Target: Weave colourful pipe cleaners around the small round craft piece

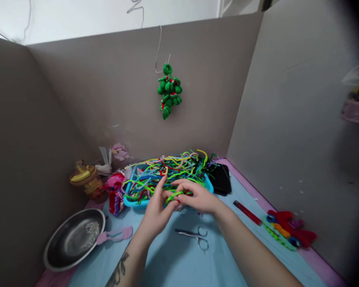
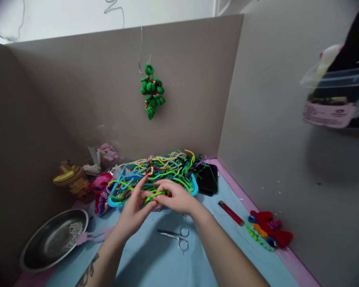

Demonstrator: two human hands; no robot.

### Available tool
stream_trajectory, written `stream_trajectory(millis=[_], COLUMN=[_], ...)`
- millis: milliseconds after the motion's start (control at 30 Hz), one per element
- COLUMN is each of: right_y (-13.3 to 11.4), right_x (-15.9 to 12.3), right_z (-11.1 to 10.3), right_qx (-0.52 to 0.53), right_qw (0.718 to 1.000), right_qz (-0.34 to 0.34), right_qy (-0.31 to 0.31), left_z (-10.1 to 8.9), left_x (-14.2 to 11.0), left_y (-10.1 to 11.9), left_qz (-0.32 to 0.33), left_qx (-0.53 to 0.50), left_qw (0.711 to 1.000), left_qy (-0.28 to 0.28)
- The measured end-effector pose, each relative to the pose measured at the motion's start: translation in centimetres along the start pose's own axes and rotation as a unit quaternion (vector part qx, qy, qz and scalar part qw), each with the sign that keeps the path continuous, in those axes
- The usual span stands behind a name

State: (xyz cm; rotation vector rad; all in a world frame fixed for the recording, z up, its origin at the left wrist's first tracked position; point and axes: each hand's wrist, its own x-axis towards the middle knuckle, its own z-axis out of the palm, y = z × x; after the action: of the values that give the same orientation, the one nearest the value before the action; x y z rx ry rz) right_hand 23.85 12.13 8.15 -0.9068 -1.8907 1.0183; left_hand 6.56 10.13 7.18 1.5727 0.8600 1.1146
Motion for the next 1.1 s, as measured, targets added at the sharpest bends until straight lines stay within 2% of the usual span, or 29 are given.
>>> stream_trajectory(millis=[233,467,667,867,1100], right_y=[0.0,0.0,0.1,-0.1,0.4], right_x=[-0.1,0.0,0.1,0.1,0.0], right_z=[-0.4,0.2,0.8,1.1,1.2], right_qx=[0.036,0.092,0.145,0.073,0.049], right_qw=[0.998,0.996,0.988,0.995,0.993], right_qz=[-0.011,0.004,0.043,0.055,0.089], right_qy=[-0.051,-0.021,-0.025,-0.026,-0.059], left_z=[-0.3,-1.1,-1.2,-1.2,-1.6], left_x=[0.2,0.3,0.2,0.0,-0.2], left_y=[0.3,0.9,1.7,2.1,2.0], left_qz=[0.011,0.010,0.011,-0.001,-0.003], left_qx=[0.024,0.013,0.029,0.051,0.108], left_qw=[0.999,0.999,0.998,0.998,0.994], left_qy=[0.048,0.051,0.057,0.030,-0.019])
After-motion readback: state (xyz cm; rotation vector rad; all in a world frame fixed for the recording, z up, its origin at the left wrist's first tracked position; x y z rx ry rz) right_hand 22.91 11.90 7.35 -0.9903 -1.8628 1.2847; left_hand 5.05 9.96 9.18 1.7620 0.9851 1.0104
